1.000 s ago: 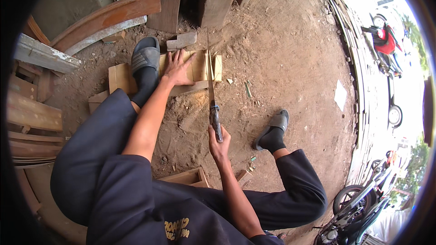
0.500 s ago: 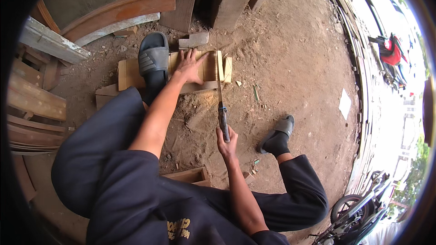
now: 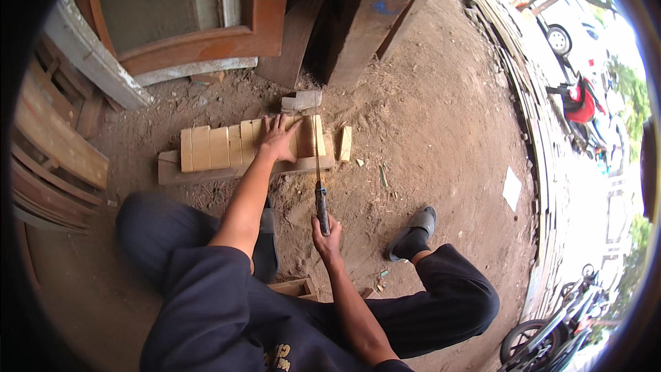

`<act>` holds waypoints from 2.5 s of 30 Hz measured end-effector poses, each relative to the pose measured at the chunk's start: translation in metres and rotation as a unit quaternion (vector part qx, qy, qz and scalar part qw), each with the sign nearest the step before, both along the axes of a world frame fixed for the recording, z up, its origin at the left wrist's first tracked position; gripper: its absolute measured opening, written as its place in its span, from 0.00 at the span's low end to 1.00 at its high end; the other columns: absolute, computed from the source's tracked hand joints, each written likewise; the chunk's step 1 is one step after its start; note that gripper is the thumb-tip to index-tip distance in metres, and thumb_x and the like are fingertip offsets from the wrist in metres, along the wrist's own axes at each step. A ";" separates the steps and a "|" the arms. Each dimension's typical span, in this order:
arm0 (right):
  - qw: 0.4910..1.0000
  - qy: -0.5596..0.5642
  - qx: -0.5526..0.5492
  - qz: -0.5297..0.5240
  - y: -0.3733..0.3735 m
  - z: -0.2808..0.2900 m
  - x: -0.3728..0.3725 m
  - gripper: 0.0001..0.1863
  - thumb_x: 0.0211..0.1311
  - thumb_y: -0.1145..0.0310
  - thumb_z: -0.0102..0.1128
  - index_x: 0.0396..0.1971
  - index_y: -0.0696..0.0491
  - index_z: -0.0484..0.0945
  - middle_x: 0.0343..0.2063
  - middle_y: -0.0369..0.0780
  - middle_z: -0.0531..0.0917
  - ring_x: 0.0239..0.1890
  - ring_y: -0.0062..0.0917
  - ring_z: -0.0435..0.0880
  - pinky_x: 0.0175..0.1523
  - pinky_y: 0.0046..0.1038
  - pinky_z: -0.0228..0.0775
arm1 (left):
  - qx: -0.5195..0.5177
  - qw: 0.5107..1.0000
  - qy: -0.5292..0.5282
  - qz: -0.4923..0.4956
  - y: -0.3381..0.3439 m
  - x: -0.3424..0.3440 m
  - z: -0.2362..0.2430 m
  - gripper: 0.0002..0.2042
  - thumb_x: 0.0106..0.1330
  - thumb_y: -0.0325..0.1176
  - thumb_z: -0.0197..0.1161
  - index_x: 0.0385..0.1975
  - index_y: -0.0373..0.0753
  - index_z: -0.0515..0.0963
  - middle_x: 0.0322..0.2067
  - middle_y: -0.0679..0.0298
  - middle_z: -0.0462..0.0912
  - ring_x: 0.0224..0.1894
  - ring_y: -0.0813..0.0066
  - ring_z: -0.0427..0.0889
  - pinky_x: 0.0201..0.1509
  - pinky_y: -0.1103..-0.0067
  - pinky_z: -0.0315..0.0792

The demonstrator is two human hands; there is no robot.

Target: The person sits on the ground and uses a hand saw to cut a small wooden plank into several smaller pieces. They hold the wood steady with their left hand and foot while sawing with their right hand.

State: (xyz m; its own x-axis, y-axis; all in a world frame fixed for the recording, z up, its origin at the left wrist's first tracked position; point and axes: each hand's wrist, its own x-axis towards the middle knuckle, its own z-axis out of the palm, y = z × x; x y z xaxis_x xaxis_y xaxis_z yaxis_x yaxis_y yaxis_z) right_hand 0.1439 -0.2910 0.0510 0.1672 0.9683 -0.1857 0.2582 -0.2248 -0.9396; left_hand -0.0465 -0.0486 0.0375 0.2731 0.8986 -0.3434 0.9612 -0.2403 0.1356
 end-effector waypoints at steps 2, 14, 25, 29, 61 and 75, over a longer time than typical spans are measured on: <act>1.000 0.001 -0.003 -0.007 -0.001 -0.007 0.008 0.15 0.61 0.65 0.60 0.22 0.59 0.71 0.14 0.33 0.66 0.20 0.14 0.63 0.25 0.26 0.61 | -0.013 1.000 0.005 -0.004 -0.004 0.007 0.002 0.63 0.37 0.63 0.74 0.74 0.59 0.39 0.72 0.44 0.38 0.75 0.49 0.34 0.72 0.45 0.22; 1.000 -0.005 -0.008 -0.028 0.014 -0.002 -0.008 0.15 0.62 0.68 0.61 0.19 0.57 0.70 0.12 0.33 0.64 0.19 0.13 0.61 0.22 0.25 0.56 | 0.196 0.952 -0.062 0.225 0.011 0.046 -0.022 0.26 0.73 0.52 0.38 0.60 0.38 0.67 0.56 0.54 0.71 0.64 0.59 0.65 0.74 0.52 0.37; 0.986 0.052 -0.156 -0.023 0.017 0.025 0.018 0.15 0.63 0.68 0.60 0.18 0.57 0.71 0.12 0.31 0.70 0.16 0.13 0.65 0.21 0.24 0.56 | 0.186 0.960 0.007 0.208 0.012 0.053 -0.026 0.26 0.68 0.53 0.48 0.53 0.36 0.69 0.52 0.53 0.72 0.60 0.57 0.67 0.74 0.48 0.37; 0.985 0.059 -0.162 -0.004 0.051 0.044 0.020 0.12 0.61 0.70 0.62 0.20 0.57 0.73 0.11 0.34 0.69 0.15 0.11 0.67 0.20 0.22 0.61 | 0.191 0.957 0.025 0.215 0.010 0.043 -0.018 0.26 0.68 0.53 0.48 0.53 0.35 0.69 0.51 0.53 0.73 0.59 0.58 0.67 0.73 0.50 0.39; 0.996 0.017 -0.084 0.024 0.038 0.027 0.023 0.06 0.57 0.74 0.59 0.23 0.59 0.75 0.14 0.37 0.72 0.16 0.16 0.71 0.23 0.23 0.64 | 0.194 0.955 0.040 0.221 0.012 0.055 -0.036 0.27 0.65 0.53 0.50 0.55 0.38 0.70 0.55 0.52 0.70 0.65 0.56 0.62 0.71 0.40 0.32; 0.997 0.017 -0.075 0.015 0.005 0.032 0.031 0.08 0.57 0.73 0.58 0.21 0.60 0.74 0.13 0.38 0.72 0.15 0.16 0.71 0.23 0.23 0.63 | 0.108 0.968 0.055 0.221 0.015 0.060 -0.021 0.29 0.67 0.52 0.48 0.62 0.38 0.64 0.59 0.53 0.66 0.66 0.58 0.61 0.72 0.42 0.34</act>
